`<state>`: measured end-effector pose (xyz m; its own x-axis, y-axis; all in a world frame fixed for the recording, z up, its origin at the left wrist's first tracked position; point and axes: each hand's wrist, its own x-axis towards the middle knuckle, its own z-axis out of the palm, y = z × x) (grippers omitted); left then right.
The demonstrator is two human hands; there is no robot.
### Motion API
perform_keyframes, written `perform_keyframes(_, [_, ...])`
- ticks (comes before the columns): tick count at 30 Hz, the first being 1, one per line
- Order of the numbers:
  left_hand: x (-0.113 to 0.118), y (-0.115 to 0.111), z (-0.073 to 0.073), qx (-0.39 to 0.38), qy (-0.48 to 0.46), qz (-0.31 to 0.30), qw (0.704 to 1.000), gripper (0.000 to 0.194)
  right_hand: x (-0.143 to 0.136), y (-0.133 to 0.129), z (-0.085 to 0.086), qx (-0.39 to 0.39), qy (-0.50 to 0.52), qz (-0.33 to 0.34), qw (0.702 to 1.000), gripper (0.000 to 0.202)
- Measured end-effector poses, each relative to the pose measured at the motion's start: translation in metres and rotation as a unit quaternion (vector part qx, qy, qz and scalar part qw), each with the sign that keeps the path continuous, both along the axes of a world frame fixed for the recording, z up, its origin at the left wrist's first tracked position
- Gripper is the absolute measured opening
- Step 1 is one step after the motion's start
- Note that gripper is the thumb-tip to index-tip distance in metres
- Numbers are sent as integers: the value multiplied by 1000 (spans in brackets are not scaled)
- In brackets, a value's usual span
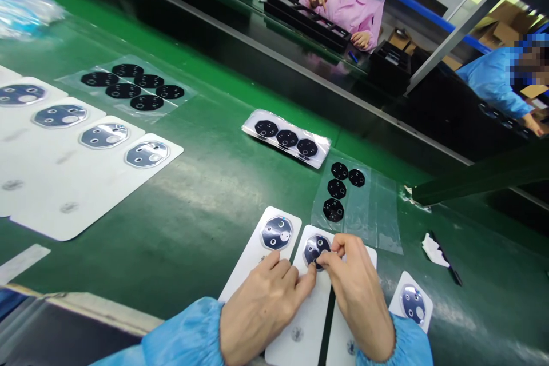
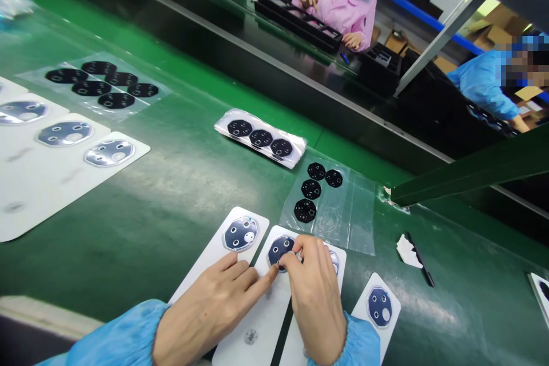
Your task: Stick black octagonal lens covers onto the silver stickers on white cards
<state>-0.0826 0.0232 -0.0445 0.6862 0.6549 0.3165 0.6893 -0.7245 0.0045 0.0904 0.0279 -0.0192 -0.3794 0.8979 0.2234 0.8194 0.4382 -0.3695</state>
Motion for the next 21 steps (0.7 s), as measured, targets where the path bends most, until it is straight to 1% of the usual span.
perform_keyframes(4, [0, -1, 0, -3, -3, -2, 1000, 32, 1, 1, -4, -13, 5, -6, 1000, 23])
perform_keyframes(7, [0, -1, -3, -1, -10, 3, 1000, 32, 5, 6, -1, -68, 44, 7, 997, 21])
perform_keyframes(10, [-1, 1, -5, -3, -22, -3, 1000, 31, 12, 13, 7, -139, 121, -40, 982, 15])
perform_keyframes(12, [-3, 2, -5, 2, -33, -6, 999, 31, 14, 15, 11, -169, 158, -78, 970, 15])
perform_keyframes(13, [-4, 3, -5, 5, -36, -2, 999, 31, 15, 15, 12, -176, 167, -85, 966, 17])
perform_keyframes(15, [-5, 4, -4, 13, -33, 13, 999, 32, 14, 16, 11, -182, 165, -82, 966, 17])
perform_keyframes(17, [-7, 5, -4, 15, -23, 28, 999, 33, 11, 16, 7, -170, 149, -71, 972, 16])
perform_keyframes(21, [-7, 5, -4, 12, -8, 39, 999, 34, 5, 16, 1, -151, 120, -68, 979, 14])
